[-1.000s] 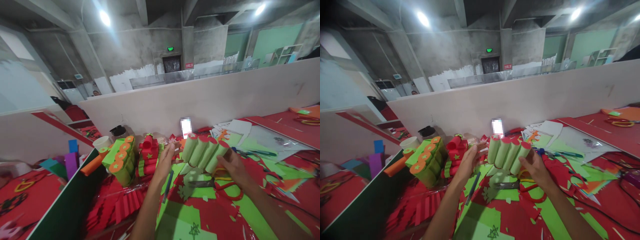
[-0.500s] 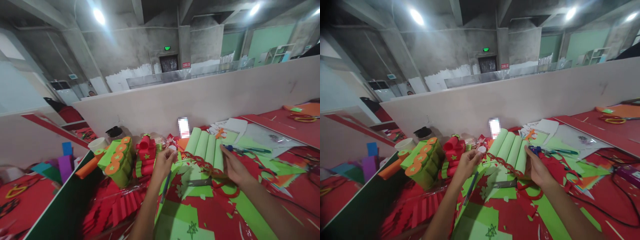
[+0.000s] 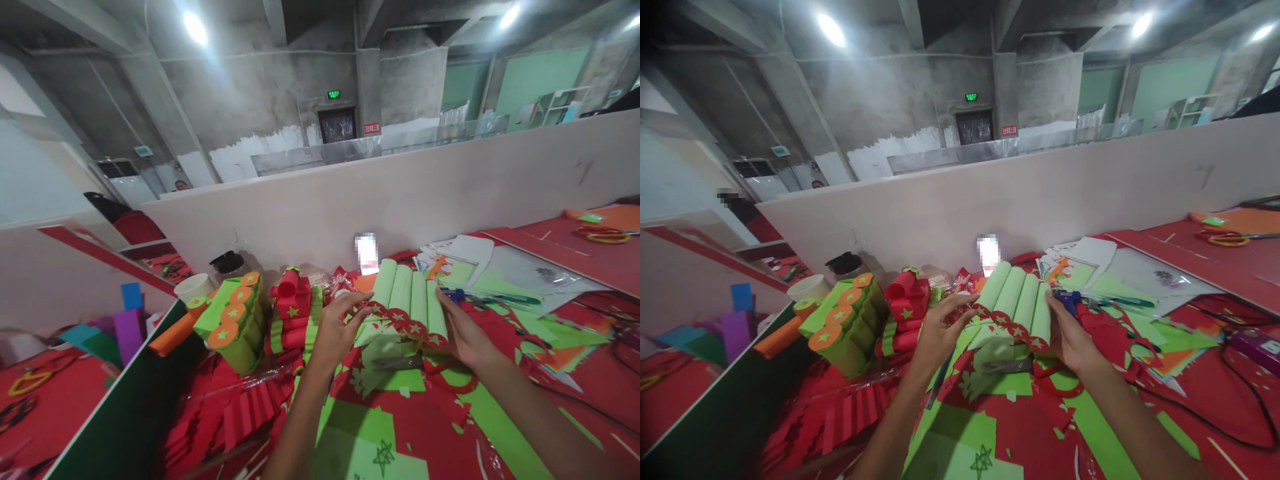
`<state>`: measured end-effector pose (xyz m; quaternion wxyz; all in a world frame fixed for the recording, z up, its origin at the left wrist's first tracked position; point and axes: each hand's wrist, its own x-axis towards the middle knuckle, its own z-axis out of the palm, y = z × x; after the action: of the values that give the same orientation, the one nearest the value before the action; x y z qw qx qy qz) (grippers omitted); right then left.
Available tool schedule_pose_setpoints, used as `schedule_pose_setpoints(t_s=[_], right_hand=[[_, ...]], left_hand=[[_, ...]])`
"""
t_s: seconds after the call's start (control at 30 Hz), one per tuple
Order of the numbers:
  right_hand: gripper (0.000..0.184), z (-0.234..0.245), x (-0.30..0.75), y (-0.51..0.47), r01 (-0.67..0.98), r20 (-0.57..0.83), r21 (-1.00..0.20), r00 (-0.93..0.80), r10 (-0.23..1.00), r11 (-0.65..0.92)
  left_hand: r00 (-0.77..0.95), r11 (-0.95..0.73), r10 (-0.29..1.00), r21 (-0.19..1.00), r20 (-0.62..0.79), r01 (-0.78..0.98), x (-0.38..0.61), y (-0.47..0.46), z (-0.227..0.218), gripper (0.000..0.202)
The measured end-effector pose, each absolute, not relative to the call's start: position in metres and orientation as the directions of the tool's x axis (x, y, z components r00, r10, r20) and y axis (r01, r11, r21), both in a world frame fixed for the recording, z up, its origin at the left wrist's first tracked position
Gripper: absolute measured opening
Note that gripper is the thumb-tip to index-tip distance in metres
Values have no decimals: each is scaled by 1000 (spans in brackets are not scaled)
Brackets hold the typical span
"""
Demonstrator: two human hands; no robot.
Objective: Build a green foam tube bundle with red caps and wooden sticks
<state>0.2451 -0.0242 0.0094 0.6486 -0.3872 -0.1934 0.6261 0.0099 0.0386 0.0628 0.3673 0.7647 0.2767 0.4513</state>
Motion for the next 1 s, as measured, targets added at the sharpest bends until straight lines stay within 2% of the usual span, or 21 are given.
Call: schedule_pose_setpoints(t_s=[0.13, 0.33, 0.47, 0.53, 0.63, 0.73, 0.9, 1.0], right_hand=[[44, 8, 244, -24, -661, -213, -747, 135, 968, -72], [43, 10, 242, -24, -697, -242, -713, 138, 961, -80], [41, 8, 243, -21, -676, -203, -737, 239, 950, 12], [40, 7, 244, -20, -648, -154, -757, 296, 943, 80], [39, 5, 243, -19, -614, -104, -778, 332, 937, 131], [36, 5, 241, -20, -602, -101, -785, 356, 929, 145], [37, 8, 239, -22, -548, -75, -824, 353, 933, 141], [40, 10, 239, -23, -498, -6, -851, 328, 945, 167]], left_hand=[[382, -612, 748, 786, 542, 84, 11, 39, 62, 15], [376, -515, 816, 847, 439, 130, 11, 43, 55, 19], [390, -515, 814, 846, 431, 139, 10, 45, 52, 22], [417, -596, 765, 785, 491, 170, 8, 45, 51, 24], [518, -761, 625, 603, 583, 240, 8, 44, 48, 34], [573, -851, 520, 444, 633, 281, 9, 44, 40, 28], [636, -918, 396, 298, 663, 261, 6, 47, 34, 25], [652, -940, 341, 239, 677, 244, 3, 48, 36, 20]])
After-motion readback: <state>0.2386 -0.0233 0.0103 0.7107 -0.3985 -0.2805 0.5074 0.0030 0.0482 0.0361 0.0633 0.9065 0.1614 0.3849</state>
